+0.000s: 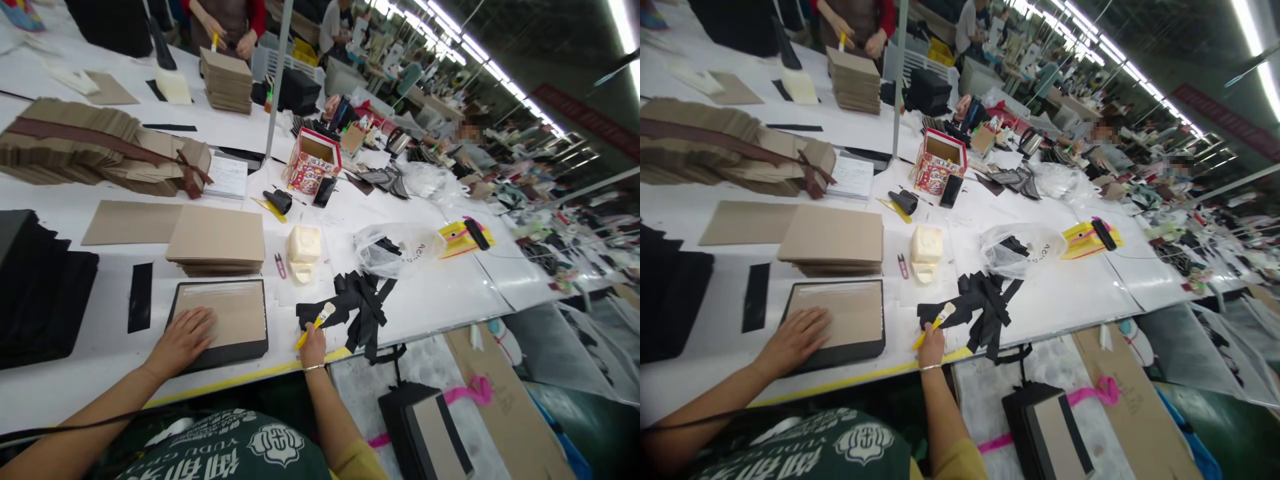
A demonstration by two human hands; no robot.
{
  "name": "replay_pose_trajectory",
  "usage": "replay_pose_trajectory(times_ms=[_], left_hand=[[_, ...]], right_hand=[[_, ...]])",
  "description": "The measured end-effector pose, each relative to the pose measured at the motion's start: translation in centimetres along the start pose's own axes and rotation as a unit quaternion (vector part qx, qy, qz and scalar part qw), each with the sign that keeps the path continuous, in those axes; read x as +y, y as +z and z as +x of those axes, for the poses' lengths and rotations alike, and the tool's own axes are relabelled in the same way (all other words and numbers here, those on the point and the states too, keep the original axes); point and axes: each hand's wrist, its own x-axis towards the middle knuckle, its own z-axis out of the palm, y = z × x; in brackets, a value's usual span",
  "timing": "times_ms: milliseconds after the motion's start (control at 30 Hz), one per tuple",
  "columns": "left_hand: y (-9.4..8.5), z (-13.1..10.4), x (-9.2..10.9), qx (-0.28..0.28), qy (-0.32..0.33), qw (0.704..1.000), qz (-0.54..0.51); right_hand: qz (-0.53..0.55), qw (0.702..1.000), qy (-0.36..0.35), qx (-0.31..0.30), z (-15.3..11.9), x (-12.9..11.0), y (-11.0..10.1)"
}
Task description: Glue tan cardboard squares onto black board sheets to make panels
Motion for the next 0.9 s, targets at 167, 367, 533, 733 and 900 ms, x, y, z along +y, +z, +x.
replay_pose_trajectory(times_ms=[167, 367, 533, 733, 900], left_hand=[[-0.5, 0.2, 0.5, -0.004, -0.002, 1.000, 0.004], [-0.6, 0.0, 0.4, -0.024, -0.017, 1.000, -0.005], [-1.9, 1.2, 0.9, -0.050, -0.053, 0.997, -0.038], [-6.6, 6.3, 6.5, -0.054, -0.076, 0.946, -0.309], [-7.5, 7.3, 7.7, -0.246, -0.161, 0.750, -0.593]], right_hand=[[0.045, 0.998, 0.027, -0.033, 0.0, 0.7, -0.2], [0.117, 0.989, 0.090, -0.027, 0.3, 0.3, -2.6], [0.251, 0.962, 0.107, 0.020, 1.8, -3.5, -5.8], [0.559, 0.824, 0.011, -0.095, 3.5, -11.7, -11.5], [0.544, 0.836, -0.033, -0.066, 5.1, -14.4, -13.1]])
